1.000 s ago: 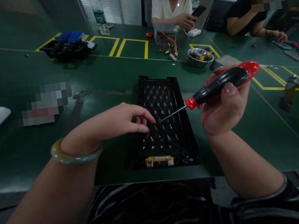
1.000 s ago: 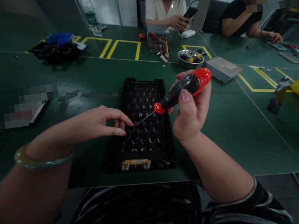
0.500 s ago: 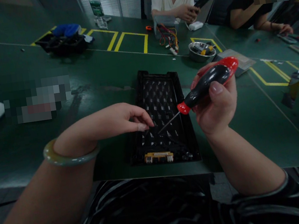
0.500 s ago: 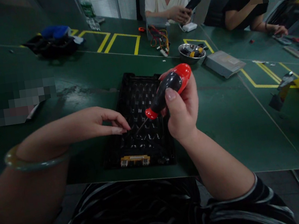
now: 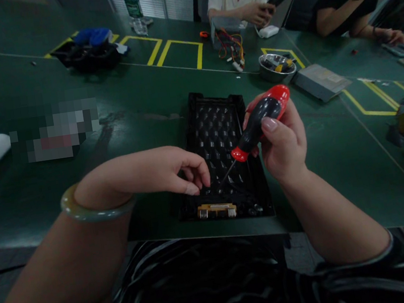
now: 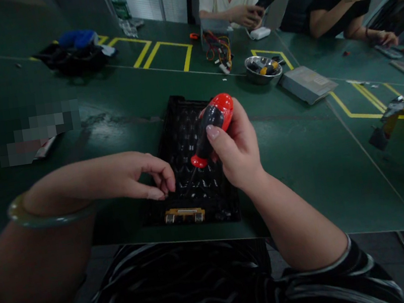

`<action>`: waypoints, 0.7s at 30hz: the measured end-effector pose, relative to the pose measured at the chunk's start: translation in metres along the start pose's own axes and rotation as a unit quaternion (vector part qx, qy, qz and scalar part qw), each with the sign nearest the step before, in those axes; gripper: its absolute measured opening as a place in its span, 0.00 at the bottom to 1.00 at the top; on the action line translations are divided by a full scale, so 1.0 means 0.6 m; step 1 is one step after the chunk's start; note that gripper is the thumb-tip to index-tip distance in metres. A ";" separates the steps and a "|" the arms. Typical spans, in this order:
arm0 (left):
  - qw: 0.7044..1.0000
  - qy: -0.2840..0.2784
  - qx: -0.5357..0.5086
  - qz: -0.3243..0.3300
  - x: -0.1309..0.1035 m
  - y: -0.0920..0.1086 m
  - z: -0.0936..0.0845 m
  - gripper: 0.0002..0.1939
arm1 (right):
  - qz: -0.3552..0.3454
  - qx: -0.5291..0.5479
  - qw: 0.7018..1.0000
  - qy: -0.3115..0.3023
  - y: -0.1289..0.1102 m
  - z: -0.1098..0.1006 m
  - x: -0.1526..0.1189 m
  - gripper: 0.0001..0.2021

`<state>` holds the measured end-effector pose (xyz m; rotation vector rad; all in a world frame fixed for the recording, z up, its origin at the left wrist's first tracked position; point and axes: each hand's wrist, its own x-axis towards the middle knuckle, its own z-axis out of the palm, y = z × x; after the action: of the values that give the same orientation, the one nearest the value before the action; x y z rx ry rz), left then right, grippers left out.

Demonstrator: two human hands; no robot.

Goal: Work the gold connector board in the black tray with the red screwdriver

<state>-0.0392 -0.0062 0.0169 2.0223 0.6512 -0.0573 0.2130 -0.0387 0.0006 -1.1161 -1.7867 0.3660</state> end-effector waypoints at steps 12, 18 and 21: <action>0.994 -0.005 0.104 -0.024 0.013 0.016 0.028 0.11 | 0.021 -0.024 0.999 -0.013 -0.007 -0.004 -0.002 0.22; 0.992 -0.005 0.122 -0.035 0.019 0.015 0.035 0.09 | -0.012 0.058 0.998 -0.001 -0.008 0.000 0.003 0.24; 0.991 -0.010 0.128 -0.046 0.020 0.022 0.035 0.07 | -0.030 0.149 0.988 0.015 -0.003 0.004 0.008 0.21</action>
<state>-0.0185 -0.0233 0.0127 2.2320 0.7560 -0.2264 0.2096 -0.0352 0.0035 -0.8524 -1.6694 0.5565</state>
